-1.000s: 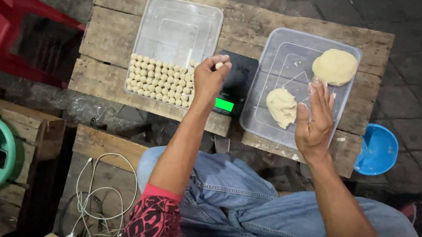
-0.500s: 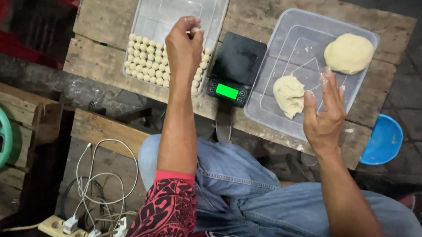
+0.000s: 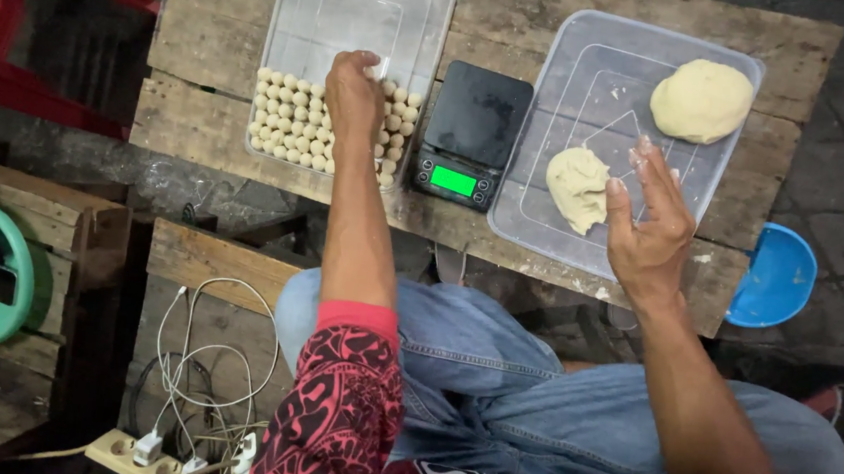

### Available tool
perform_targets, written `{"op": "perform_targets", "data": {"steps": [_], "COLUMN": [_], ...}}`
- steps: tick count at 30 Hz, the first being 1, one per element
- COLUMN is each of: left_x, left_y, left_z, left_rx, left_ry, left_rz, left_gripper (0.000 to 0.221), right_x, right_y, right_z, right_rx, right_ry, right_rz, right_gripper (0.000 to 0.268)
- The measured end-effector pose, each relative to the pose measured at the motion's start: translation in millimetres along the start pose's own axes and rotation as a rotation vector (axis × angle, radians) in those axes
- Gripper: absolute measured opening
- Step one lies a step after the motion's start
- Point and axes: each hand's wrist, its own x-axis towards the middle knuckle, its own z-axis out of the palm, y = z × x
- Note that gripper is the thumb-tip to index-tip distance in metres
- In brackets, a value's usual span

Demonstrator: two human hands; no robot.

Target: Portioning a large piece of dough into smaller pieces, weighing them on a digital scale for consistency, and rolling them into small balls.

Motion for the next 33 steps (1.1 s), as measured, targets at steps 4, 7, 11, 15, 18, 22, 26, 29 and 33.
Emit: {"op": "perform_targets", "data": {"steps": [4,7,11,15,18,22,26,29,33], "left_x": [0.7,-1.0,-1.9,2.2,-1.6,-0.8,-2.9,-6.5,-8.2], "left_y": [-2.9,12.8,0.5,-12.3,-24.0,-25.9,-21.2,-19.5,-43.0], "left_z": [-2.8,-14.9,-6.9,1.3,12.6,6.4,5.3,13.0,39.6], "left_rx": [0.062,-0.005,0.005,0.296,0.364,0.352,0.304,0.29,0.273], "left_ry": [-0.105,-0.18,-0.054,-0.297,-0.35,-0.299,-0.305,-0.323,-0.348], "left_rz": [-0.062,-0.215,-0.065,-0.041,-0.024,0.006,-0.007,0.063,0.089], "left_gripper": [0.03,0.042,0.053,0.043,0.045,0.036,0.035,0.03,0.039], "right_x": [1.5,1.6,2.5,-1.3,-2.5,-1.1,-0.3,1.9,2.3], "right_y": [-2.4,-2.6,-3.3,12.8,17.1,14.5,15.7,15.2,18.2], "right_z": [-2.2,-3.1,-5.0,0.2,1.0,-1.1,-3.8,-6.0,-6.8], "right_rx": [0.017,0.029,0.016,0.087,0.075,0.096,0.095,0.106,0.094], "right_ry": [-0.017,-0.012,0.006,0.037,0.03,0.043,0.053,0.064,0.07], "right_rz": [0.013,0.009,-0.002,-0.017,-0.028,-0.026,-0.023,-0.016,-0.019], "right_gripper": [0.035,0.034,0.033,0.025,0.024,0.022,0.022,0.021,0.021]}}
